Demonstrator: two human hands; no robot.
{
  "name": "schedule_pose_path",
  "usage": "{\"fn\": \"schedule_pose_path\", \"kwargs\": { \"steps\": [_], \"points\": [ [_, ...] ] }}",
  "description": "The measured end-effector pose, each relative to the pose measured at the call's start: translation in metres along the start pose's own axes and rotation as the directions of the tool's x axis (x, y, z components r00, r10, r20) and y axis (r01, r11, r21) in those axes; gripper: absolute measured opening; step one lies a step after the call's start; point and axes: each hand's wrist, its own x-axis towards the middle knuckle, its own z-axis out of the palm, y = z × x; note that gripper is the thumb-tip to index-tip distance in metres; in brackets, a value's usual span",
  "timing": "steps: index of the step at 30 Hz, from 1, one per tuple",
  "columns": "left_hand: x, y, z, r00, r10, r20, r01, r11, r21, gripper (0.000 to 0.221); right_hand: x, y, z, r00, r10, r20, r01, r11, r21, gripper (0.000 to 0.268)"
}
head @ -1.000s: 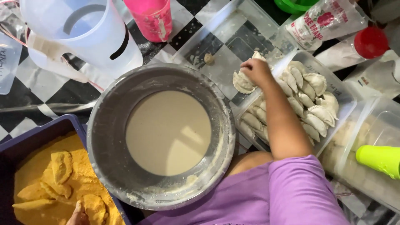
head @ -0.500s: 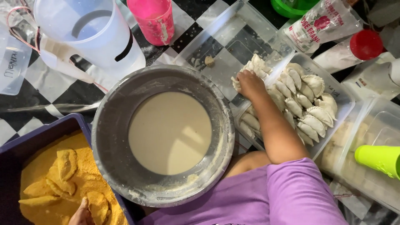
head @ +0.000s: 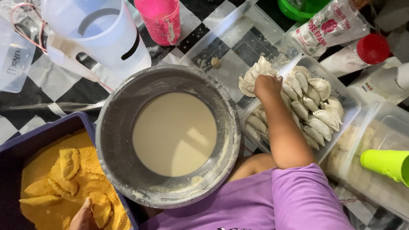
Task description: A person is manually coating dumplings by dipping them in a liquid batter and then into a tray of yellow breading powder.
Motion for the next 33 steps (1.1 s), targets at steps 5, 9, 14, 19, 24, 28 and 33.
{"fn": "schedule_pose_path", "kwargs": {
  "steps": [5, 9, 14, 19, 24, 28, 33],
  "points": [
    [0.026, 0.012, 0.009, 0.994, -0.102, 0.037, 0.103, 0.994, -0.033, 0.025, 0.016, 0.006, 0.009, 0.994, 0.015, -0.112, -0.013, 1.0, 0.016, 0.022],
    [0.034, 0.012, 0.005, 0.987, -0.146, 0.065, 0.147, 0.989, -0.013, 0.029, 0.024, 0.014, 0.017, 0.99, -0.02, -0.138, 0.036, 0.993, 0.113, 0.019],
    [0.017, 0.026, 0.015, 0.973, -0.229, 0.006, 0.228, 0.971, 0.069, 0.037, 0.009, 0.009, 0.007, 0.987, -0.076, -0.143, 0.106, 0.972, 0.211, 0.031],
    [0.021, 0.02, 0.016, 0.984, -0.101, -0.145, 0.126, 0.976, 0.177, 0.042, -0.008, -0.002, -0.008, 0.995, -0.103, 0.011, 0.098, 0.974, 0.205, 0.099],
    [0.035, 0.012, 0.008, 0.995, -0.062, -0.079, 0.073, 0.987, 0.145, 0.034, -0.028, -0.01, -0.023, 0.996, -0.077, 0.032, 0.067, 0.966, 0.25, 0.097],
    [0.003, 0.034, 0.028, 0.995, -0.085, -0.045, 0.09, 0.989, 0.117, 0.038, -0.005, 0.014, -0.013, 0.967, -0.069, -0.245, 0.149, 0.934, 0.325, 0.053],
    [0.079, -0.029, -0.025, 1.0, -0.015, -0.006, 0.015, 1.0, 0.025, 0.032, -0.066, 0.01, -0.042, 0.988, -0.11, -0.104, 0.128, 0.973, 0.191, 0.021]
  ]
}}
